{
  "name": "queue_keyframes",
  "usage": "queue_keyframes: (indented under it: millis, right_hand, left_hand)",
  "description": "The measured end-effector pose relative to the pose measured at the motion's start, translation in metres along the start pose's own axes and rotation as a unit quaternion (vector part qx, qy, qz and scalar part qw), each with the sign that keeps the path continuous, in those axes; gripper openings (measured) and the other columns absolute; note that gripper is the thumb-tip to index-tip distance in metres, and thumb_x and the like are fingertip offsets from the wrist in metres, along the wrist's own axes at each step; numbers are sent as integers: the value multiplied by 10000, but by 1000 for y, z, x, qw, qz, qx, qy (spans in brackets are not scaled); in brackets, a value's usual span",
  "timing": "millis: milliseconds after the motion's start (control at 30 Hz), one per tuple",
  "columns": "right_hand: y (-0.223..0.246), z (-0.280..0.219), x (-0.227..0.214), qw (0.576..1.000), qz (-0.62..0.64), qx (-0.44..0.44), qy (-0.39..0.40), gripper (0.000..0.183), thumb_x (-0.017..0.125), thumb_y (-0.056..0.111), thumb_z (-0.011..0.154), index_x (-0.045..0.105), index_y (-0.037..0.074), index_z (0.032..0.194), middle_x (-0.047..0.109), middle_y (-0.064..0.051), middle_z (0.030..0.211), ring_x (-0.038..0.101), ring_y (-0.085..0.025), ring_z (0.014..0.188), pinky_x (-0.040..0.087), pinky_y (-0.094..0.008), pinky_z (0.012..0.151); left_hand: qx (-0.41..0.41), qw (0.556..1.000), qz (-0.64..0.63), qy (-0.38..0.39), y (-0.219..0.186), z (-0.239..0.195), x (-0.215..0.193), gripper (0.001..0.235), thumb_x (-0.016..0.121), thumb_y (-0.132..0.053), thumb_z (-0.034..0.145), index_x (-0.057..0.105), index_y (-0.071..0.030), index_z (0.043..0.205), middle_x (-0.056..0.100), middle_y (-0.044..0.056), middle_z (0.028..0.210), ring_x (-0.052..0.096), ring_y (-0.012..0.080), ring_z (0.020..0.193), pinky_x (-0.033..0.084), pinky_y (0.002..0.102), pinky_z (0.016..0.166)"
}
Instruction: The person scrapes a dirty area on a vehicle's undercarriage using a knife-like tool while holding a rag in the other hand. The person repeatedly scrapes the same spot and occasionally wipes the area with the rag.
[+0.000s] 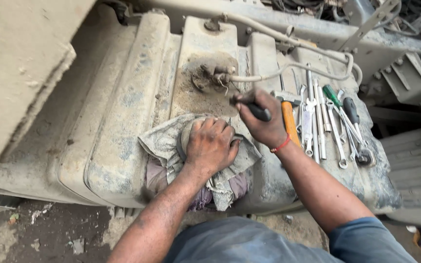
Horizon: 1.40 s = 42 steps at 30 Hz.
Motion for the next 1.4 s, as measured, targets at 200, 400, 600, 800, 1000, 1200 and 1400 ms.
queue_keyframes:
  millis: [200, 400, 600, 800, 1000, 1200, 1400]
  right_hand:
    - [0, 2, 4, 996, -79, 31, 40, 150, 757, 47, 920, 607, 45, 930, 711, -102, 968, 747, -200, 869, 596, -318, 760]
    - [7, -1, 4, 993, -111, 22, 22, 181, 759, 48, 930, 583, 10, 937, 693, -122, 956, 738, -207, 874, 570, -340, 732]
    - [11, 3, 4, 989, -142, 26, -16, 169, 759, 38, 929, 593, 6, 928, 657, -130, 895, 684, -232, 787, 553, -358, 704]
    - [28, 10, 0, 993, -115, -36, -19, 133, 733, 5, 912, 616, 0, 975, 681, -143, 958, 703, -285, 872, 558, -375, 757]
    - [28, 15, 5, 992, -119, -36, 36, 129, 723, 9, 892, 619, 21, 967, 686, -128, 965, 713, -293, 877, 567, -390, 788]
    - [16, 9, 6, 994, -88, 15, 65, 152, 748, 18, 872, 613, 3, 942, 625, -150, 873, 675, -287, 773, 546, -389, 699]
    - [27, 7, -1, 992, -106, -62, 33, 137, 730, -13, 919, 614, 7, 989, 636, -145, 943, 676, -297, 882, 550, -393, 778]
  left_hand:
    - [-4, 1000, -7, 18, 2, 2, 1, 260, 780, -369, 845, 724, -119, 888, 642, 56, 910, 595, 205, 898, 438, 447, 823]
    - [24, 999, -15, -37, -2, -1, -9, 281, 787, -373, 830, 721, -104, 871, 637, 63, 920, 597, 219, 924, 438, 446, 851]
    - [21, 999, -16, -21, 0, -2, -7, 271, 777, -371, 850, 735, -105, 880, 634, 61, 914, 596, 228, 924, 441, 459, 831]
    - [-9, 998, 2, 57, 2, 16, -13, 369, 763, -445, 789, 739, -94, 903, 677, 84, 959, 614, 248, 955, 474, 463, 849]
    - [-201, 911, -191, 307, 56, 49, 24, 320, 656, -441, 919, 719, -148, 1032, 732, 62, 1014, 720, 216, 997, 523, 451, 1007]
    - [-65, 985, -58, 149, 49, 52, 22, 305, 718, -314, 782, 739, -80, 976, 691, 84, 999, 645, 246, 891, 531, 472, 866]
    - [-144, 954, 7, 262, 54, 46, 42, 373, 675, -395, 905, 736, -57, 1051, 674, 136, 963, 649, 277, 867, 573, 498, 833]
Point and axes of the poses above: each hand's wrist, its own z-axis towards the middle knuckle, its own x-axis out of the palm, y = z × x, the point moved 7 cm from there along z, towards the middle knuckle
